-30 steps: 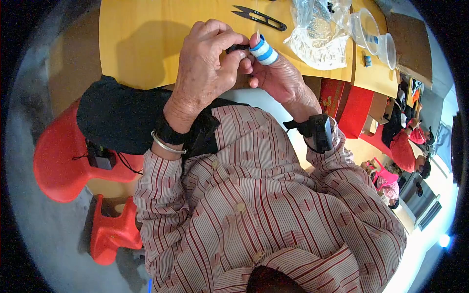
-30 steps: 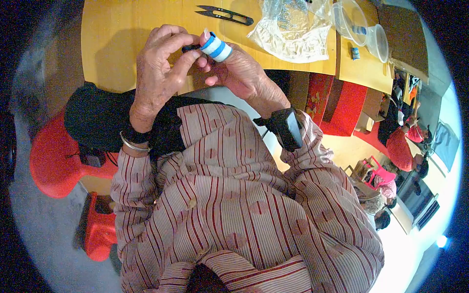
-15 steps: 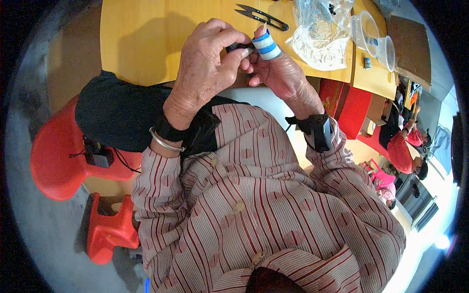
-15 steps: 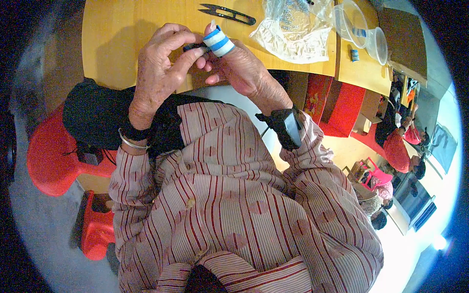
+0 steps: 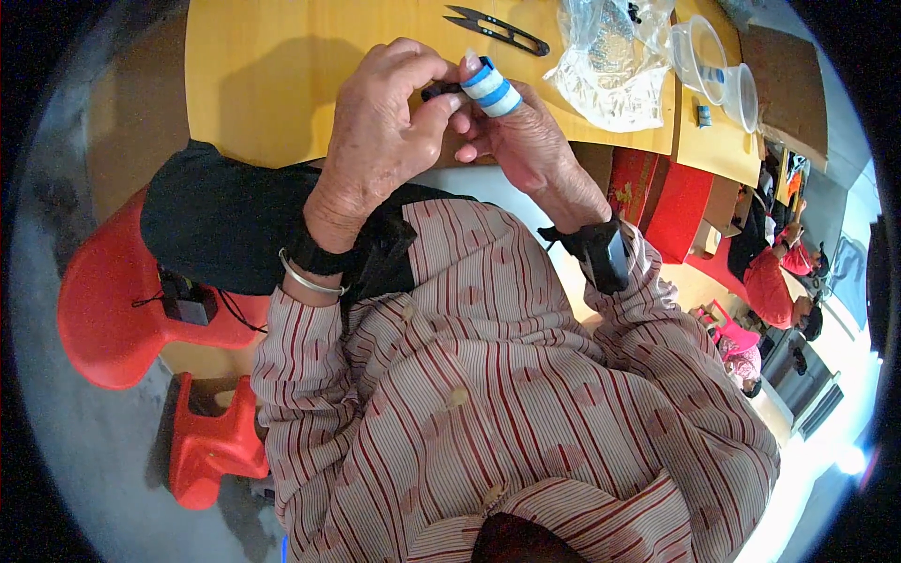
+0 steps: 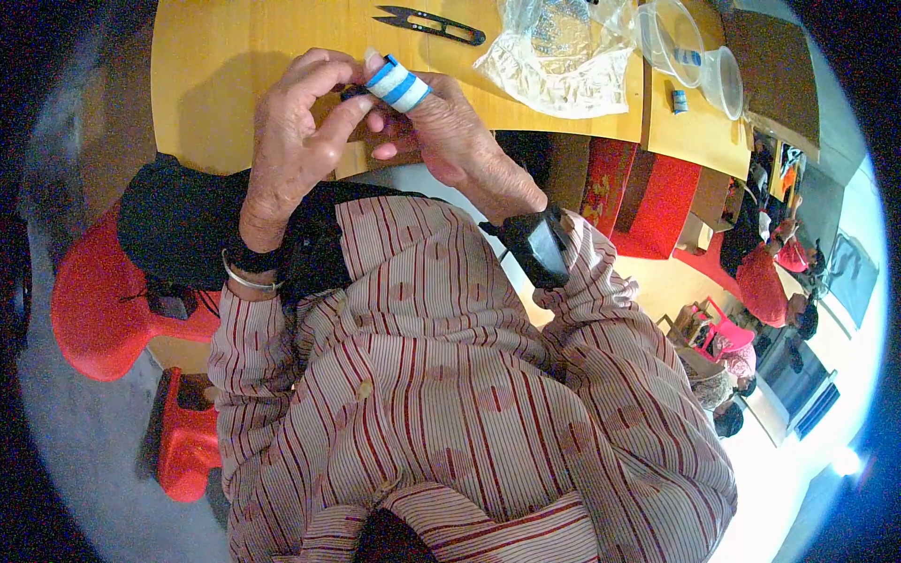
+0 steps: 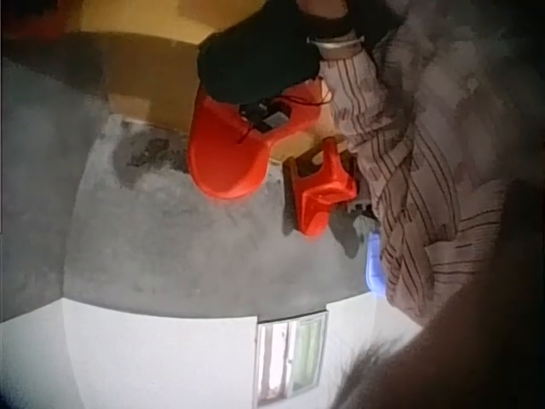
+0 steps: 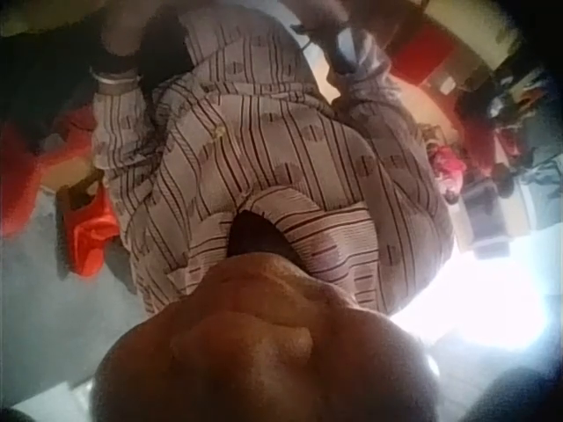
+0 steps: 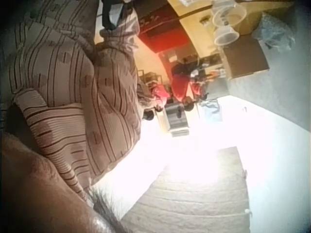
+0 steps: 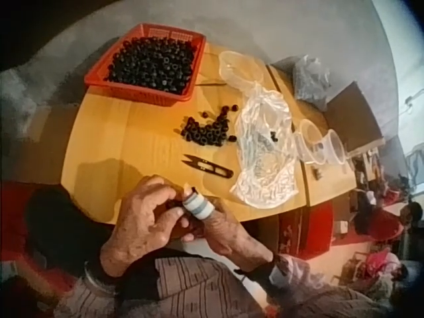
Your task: Assemble small plastic and rubber components at a workstation.
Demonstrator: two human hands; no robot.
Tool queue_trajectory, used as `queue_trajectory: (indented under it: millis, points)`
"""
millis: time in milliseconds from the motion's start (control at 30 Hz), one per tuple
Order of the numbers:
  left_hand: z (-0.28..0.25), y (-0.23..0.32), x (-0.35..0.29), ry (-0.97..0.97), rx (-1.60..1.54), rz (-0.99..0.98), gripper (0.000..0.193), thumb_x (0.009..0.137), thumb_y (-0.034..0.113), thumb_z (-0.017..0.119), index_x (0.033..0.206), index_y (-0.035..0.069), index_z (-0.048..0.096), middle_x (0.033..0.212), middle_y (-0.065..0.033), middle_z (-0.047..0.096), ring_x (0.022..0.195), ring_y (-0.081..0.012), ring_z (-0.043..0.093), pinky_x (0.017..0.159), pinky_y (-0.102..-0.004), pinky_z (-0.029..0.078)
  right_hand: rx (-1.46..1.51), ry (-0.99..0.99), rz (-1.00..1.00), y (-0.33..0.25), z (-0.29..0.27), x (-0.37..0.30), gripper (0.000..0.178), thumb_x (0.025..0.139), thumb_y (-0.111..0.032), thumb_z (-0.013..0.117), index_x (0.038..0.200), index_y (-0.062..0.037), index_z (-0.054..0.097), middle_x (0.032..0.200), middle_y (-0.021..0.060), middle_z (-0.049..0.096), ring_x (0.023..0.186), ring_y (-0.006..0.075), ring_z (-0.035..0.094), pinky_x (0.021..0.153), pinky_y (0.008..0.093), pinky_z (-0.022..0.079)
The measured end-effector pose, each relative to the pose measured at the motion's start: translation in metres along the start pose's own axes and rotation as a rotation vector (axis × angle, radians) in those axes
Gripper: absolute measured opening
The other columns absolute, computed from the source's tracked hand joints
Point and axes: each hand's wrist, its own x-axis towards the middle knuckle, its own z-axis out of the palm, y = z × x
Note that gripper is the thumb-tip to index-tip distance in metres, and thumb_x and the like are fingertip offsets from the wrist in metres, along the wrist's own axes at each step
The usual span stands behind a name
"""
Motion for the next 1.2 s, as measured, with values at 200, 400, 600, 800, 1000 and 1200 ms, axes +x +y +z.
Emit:
queue_trajectory:
  millis: [200,400,600,800,1000,1200]
  points:
    - [-0.002,0.0,0.001,-0.026,0.072,0.002,0.017,0.073,0.005,0.062,0.086,-0.004,0.057,0.088,-0.0127,0.058,0.082,-0.0258,0.058,0.074,-0.0314,0.046,0.026,0.04,-0.042,0.001,0.004,0.001,0.049,0.08,-0.048,0.063,0.094,-0.0012,0.059,0.067,0.001,0.051,0.058,0.0084,0.053,0.048,0.0234,0.052]
    - [-0.007,-0.003,-0.001,-0.099,0.063,-0.004,0.024,0.071,0.007,0.062,0.094,0.001,0.06,0.09,-0.0098,0.06,0.087,-0.0265,0.057,0.075,-0.0352,0.045,-0.05,0.071,-0.144,0.001,0.004,-0.002,0.045,0.079,-0.044,0.065,0.087,-0.0002,0.059,0.066,0.0006,0.05,0.057,0.0088,0.053,0.048,0.0232,0.05]
    - [-0.017,0.011,-0.011,-0.084,-0.494,-0.265,0.051,0.074,0.024,0.072,0.117,0.003,0.053,0.106,-0.0089,0.06,0.1,-0.0158,0.055,0.083,-0.031,0.043,-0.433,0.182,-0.413,0.001,0.009,0.002,0.028,0.081,-0.03,0.067,0.085,-0.0029,0.06,0.068,-0.0011,0.057,0.061,0.0051,0.053,0.059,0.0217,0.049]
    - [-0.006,0.02,-0.018,-0.016,-0.479,-0.196,0.05,0.072,0.019,0.073,0.114,0.0,0.054,0.102,-0.0111,0.059,0.093,-0.0183,0.057,0.082,-0.0287,0.045,-0.626,0.169,-0.532,0.006,0.011,-0.002,0.023,0.074,-0.013,0.074,0.087,-0.001,0.06,0.08,0.0031,0.065,0.073,0.0065,0.059,0.064,0.021,0.05]
    - [-0.014,0.031,-0.022,0.023,-0.522,-0.177,0.053,0.067,0.013,0.076,0.114,0.0,0.054,0.102,-0.0098,0.057,0.092,-0.0173,0.056,0.079,-0.0268,0.044,-0.876,0.182,-0.94,-0.005,0.017,-0.007,0.038,0.062,-0.026,0.083,0.075,-0.0043,0.054,0.062,0.0003,0.055,0.054,0.0063,0.052,0.049,0.0215,0.044]
    - [-0.016,0.032,-0.025,0.052,-0.573,-0.13,0.052,0.066,0.01,0.077,0.111,-0.002,0.054,0.104,-0.0102,0.056,0.093,-0.017,0.055,0.081,-0.0259,0.044,-1.018,0.212,-1.121,-0.012,0.025,-0.011,0.038,0.056,-0.027,0.075,0.075,-0.005,0.051,0.062,0.0085,0.049,0.057,0.0292,0.052,0.049,0.0352,0.043]
